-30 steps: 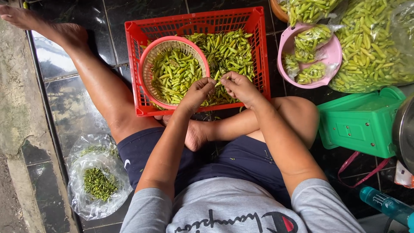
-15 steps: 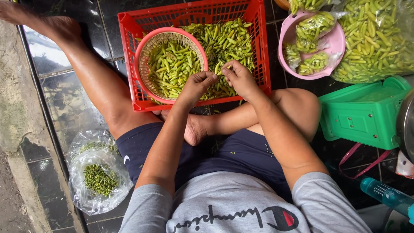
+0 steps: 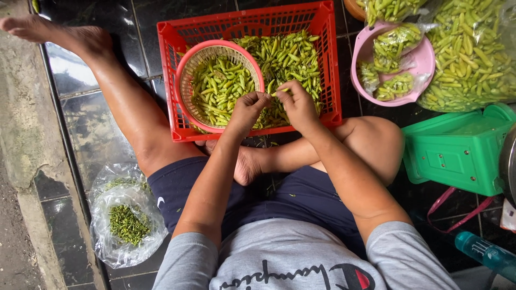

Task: A person sits on a tiled floor, manually removing the stems from green chilies and sorting them into a red crate and a pink basket.

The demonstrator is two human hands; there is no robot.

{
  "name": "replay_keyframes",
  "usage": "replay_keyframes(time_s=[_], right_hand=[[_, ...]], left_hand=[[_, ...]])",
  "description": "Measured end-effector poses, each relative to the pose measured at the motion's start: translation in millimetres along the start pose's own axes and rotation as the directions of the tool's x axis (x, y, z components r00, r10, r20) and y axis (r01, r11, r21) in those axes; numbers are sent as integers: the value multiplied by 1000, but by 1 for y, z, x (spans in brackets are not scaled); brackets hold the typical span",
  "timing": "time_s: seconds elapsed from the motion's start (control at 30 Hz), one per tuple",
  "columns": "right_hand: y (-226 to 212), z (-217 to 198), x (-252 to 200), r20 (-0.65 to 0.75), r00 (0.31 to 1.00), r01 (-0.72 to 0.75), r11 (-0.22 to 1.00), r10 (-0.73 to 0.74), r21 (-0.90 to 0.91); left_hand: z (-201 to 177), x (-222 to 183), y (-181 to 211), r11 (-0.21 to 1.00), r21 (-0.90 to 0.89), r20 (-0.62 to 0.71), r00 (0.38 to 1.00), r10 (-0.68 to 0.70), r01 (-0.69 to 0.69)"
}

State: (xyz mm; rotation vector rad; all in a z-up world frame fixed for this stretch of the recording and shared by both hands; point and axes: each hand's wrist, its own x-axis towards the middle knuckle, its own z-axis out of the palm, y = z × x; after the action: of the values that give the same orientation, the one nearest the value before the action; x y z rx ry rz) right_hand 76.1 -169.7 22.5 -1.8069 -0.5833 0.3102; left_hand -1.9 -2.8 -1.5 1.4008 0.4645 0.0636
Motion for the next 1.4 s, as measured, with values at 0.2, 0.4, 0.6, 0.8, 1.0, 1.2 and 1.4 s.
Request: replay_keyframes(time_s=[0.2,0.4,0.6,0.8,1.0,1.2,1.4], right_hand=[[1,-24,24,220,838,-514,589,499,623],[14,-6,18,245,869,-495,751,431,437],[16,-14,21,241,866,-500,764,438,408],[15,-21,24,347,823,-557,755,449,346],[21,-28,25,466,754,-652,609,463,451],[22,-42,25,530,743,-668,495,408,556],[24,-73,44,398,749,-598,283,529,750]], left_hand=[[7,-11,26,999,27,43,999,-29,28],[6,-10,13,991,133,93,996,4,-16],[9,-12,16,986,165,90,996,21,-35],[8,-8,8,994,112,73,997,-5,-3],[5,-15,25,995,74,175,983,50,-64],[5,-17,30,988,27,260,955,141,-154],[3,-15,21,997,75,225,974,14,-32]])
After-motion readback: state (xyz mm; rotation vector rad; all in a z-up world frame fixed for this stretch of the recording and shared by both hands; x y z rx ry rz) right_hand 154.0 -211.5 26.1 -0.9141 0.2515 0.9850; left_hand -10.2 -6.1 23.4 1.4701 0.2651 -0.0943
